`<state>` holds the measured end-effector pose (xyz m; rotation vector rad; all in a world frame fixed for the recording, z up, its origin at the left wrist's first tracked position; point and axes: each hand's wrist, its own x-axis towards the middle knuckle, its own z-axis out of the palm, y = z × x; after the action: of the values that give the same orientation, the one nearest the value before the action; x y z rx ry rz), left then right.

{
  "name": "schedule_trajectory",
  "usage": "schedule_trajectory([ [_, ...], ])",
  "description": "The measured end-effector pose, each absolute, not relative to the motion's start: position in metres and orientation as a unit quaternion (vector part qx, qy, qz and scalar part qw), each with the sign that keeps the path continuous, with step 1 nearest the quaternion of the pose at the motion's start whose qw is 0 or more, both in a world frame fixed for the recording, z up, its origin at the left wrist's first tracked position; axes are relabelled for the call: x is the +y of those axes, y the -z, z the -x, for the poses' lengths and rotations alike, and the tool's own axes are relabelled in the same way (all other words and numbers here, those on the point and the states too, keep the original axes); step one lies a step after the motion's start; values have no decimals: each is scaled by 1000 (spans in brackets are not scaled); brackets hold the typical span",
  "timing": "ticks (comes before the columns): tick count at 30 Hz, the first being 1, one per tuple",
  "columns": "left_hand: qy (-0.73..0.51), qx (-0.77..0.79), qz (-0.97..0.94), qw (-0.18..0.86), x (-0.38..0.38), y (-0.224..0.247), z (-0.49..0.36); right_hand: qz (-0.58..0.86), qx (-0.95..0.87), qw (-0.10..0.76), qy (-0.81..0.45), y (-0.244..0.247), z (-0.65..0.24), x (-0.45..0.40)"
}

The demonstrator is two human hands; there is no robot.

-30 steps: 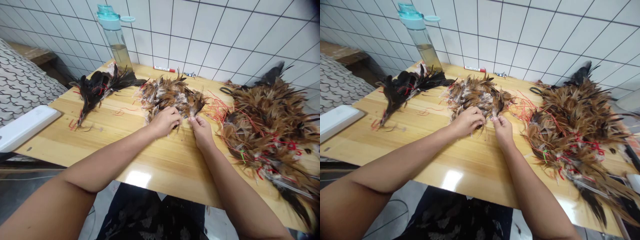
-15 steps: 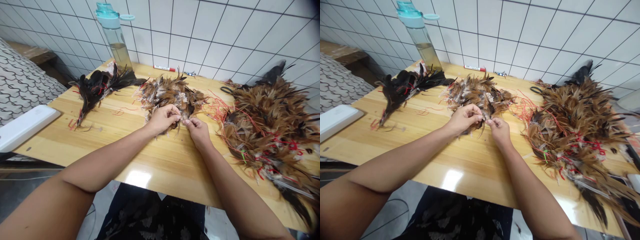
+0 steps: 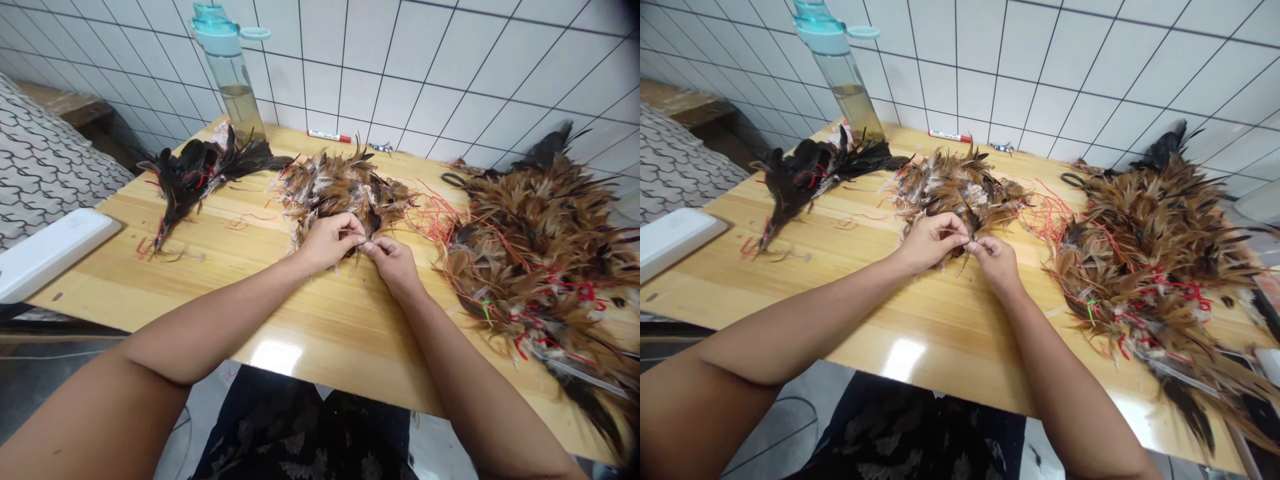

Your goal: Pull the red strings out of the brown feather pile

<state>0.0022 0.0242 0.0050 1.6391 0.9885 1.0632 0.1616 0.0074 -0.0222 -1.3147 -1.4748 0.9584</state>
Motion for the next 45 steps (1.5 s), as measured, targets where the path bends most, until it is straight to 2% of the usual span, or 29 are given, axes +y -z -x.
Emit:
schedule_trajectory([
  [5, -430, 390, -677, 452, 27, -1, -2, 537, -592, 459, -389, 21, -161, 6],
  [9, -440, 412, -719, 346, 32, 1, 3, 539, -565, 479, -401, 20, -162, 6],
  [15, -276, 322, -890, 168, 31, 2, 10, 530, -511, 522, -431, 18, -167, 7],
  [22, -196, 291, -930, 107, 29, 0, 12, 547, -512, 516, -416, 17, -168, 7],
  [26, -208, 280, -935, 69, 30, 0, 11, 547, -517, 513, -413, 17, -168, 7],
  [34, -306, 343, -884, 85, 32, -3, 12, 559, -533, 498, -395, 21, -168, 8],
  [45, -278, 342, -897, -28, 32, -9, 14, 575, -576, 451, -367, 24, -168, 9],
])
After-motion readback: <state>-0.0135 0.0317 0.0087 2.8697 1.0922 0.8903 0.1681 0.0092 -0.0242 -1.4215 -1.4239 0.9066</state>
